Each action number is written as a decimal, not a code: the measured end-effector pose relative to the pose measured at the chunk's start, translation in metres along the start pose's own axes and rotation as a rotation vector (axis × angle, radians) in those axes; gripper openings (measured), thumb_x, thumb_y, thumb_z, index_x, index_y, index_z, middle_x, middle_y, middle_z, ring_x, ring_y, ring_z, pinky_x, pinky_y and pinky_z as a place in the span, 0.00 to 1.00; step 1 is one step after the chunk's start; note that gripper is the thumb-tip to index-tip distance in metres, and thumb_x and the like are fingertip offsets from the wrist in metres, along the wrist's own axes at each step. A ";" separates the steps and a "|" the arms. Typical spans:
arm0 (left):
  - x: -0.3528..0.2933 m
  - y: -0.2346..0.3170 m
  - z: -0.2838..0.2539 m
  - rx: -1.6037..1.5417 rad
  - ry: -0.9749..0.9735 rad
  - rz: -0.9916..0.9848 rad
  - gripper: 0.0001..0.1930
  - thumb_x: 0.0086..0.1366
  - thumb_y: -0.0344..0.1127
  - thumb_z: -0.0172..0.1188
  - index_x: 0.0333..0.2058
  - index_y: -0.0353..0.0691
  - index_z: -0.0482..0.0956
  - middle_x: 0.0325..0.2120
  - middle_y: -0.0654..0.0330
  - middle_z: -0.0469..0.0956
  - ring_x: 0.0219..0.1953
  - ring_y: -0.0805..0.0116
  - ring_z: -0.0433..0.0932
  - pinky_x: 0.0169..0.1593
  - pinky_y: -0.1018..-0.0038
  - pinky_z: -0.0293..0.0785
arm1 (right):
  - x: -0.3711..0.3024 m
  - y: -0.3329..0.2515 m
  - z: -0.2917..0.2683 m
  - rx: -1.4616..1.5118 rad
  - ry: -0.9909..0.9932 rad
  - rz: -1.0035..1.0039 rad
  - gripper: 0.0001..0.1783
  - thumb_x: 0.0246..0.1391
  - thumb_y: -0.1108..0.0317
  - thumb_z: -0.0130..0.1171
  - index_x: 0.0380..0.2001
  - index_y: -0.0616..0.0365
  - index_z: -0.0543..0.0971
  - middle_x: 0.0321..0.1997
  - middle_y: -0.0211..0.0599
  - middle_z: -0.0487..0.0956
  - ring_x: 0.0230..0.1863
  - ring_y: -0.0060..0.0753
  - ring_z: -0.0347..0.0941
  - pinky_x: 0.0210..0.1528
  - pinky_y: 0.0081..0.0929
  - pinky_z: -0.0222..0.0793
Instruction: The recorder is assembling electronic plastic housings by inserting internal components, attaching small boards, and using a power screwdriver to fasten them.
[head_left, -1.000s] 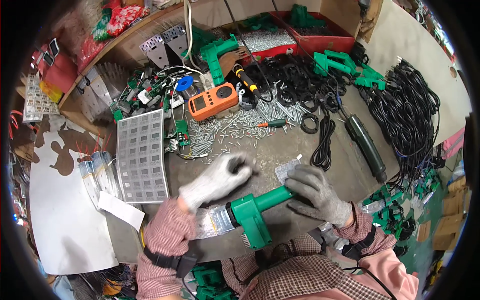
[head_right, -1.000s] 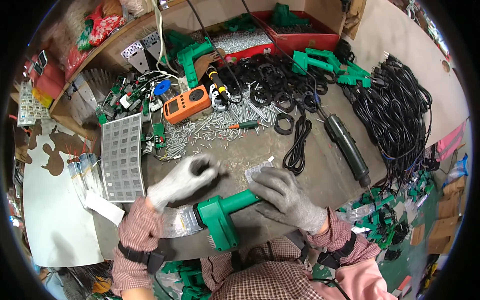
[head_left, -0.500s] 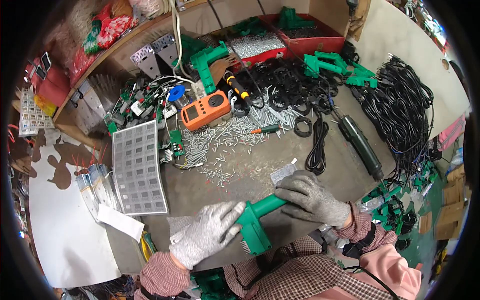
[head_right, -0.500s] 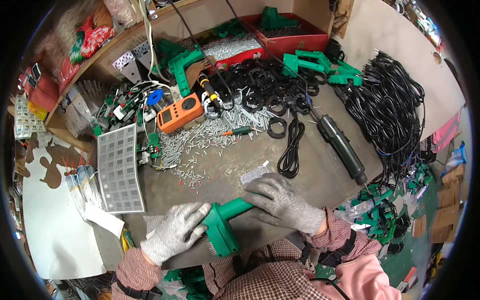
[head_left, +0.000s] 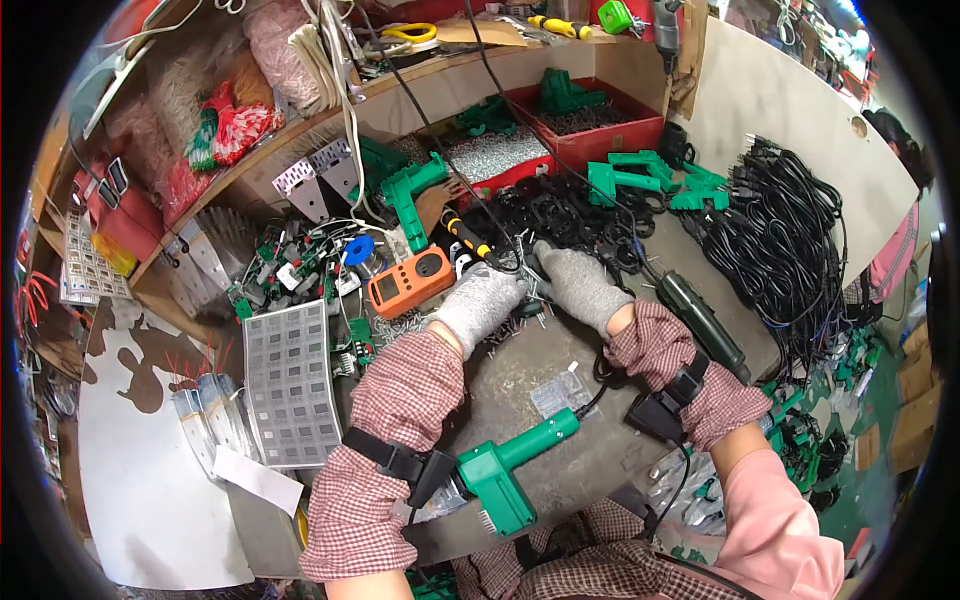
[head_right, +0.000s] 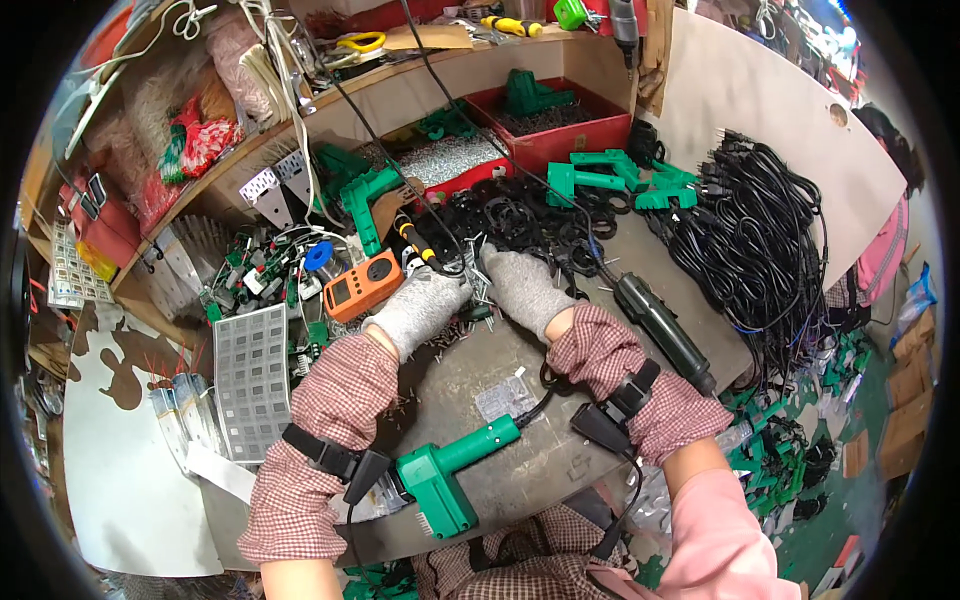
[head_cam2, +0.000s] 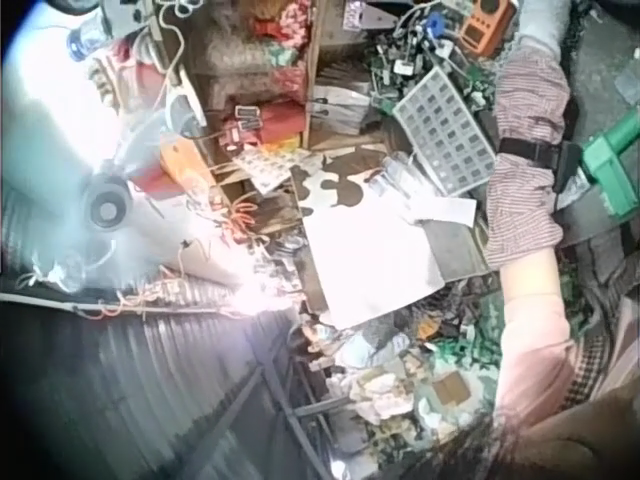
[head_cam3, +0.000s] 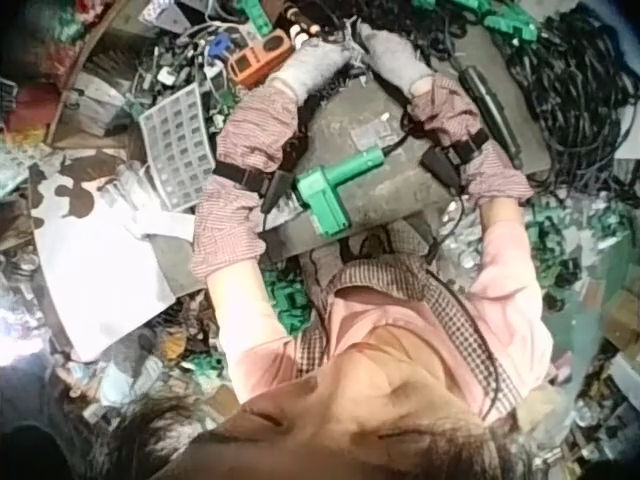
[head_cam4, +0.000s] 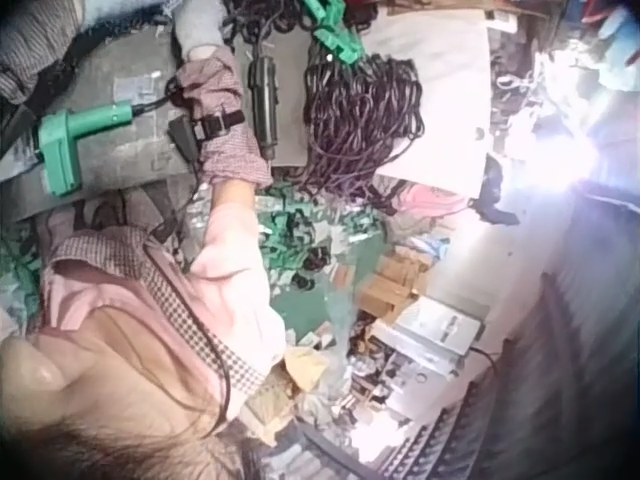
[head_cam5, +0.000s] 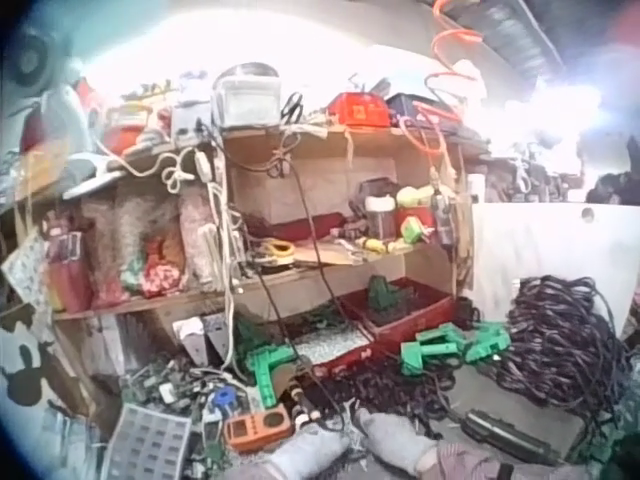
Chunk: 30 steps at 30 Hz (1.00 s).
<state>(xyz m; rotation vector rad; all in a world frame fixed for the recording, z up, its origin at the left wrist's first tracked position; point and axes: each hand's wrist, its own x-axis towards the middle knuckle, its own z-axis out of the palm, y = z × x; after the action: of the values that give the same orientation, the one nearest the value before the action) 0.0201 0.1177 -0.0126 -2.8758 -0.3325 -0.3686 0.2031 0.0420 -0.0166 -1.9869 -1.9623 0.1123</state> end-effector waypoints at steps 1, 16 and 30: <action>0.003 0.001 -0.006 -0.057 -0.046 -0.021 0.09 0.60 0.27 0.56 0.37 0.36 0.84 0.35 0.49 0.82 0.39 0.51 0.85 0.44 0.60 0.81 | -0.001 0.005 -0.004 0.040 0.021 -0.020 0.20 0.56 0.66 0.64 0.49 0.62 0.73 0.36 0.59 0.83 0.41 0.64 0.81 0.43 0.54 0.77; -0.008 -0.008 -0.014 -0.047 -0.166 -0.060 0.09 0.60 0.29 0.59 0.41 0.38 0.79 0.35 0.50 0.82 0.44 0.50 0.83 0.48 0.57 0.77 | -0.077 0.000 -0.020 0.008 -0.128 -0.382 0.11 0.59 0.63 0.61 0.41 0.58 0.81 0.46 0.45 0.81 0.47 0.53 0.79 0.48 0.48 0.76; -0.032 0.010 -0.017 -0.533 0.180 -0.509 0.08 0.63 0.27 0.60 0.41 0.39 0.77 0.31 0.53 0.78 0.36 0.57 0.81 0.42 0.65 0.77 | -0.077 -0.004 -0.042 0.236 -0.135 -0.356 0.13 0.66 0.60 0.53 0.48 0.55 0.75 0.33 0.55 0.81 0.33 0.62 0.79 0.37 0.53 0.74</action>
<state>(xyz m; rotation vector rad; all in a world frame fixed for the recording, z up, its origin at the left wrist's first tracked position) -0.0113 0.0973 -0.0069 -3.1855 -1.0829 -0.9205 0.2081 -0.0417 0.0102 -1.4952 -2.2366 0.3772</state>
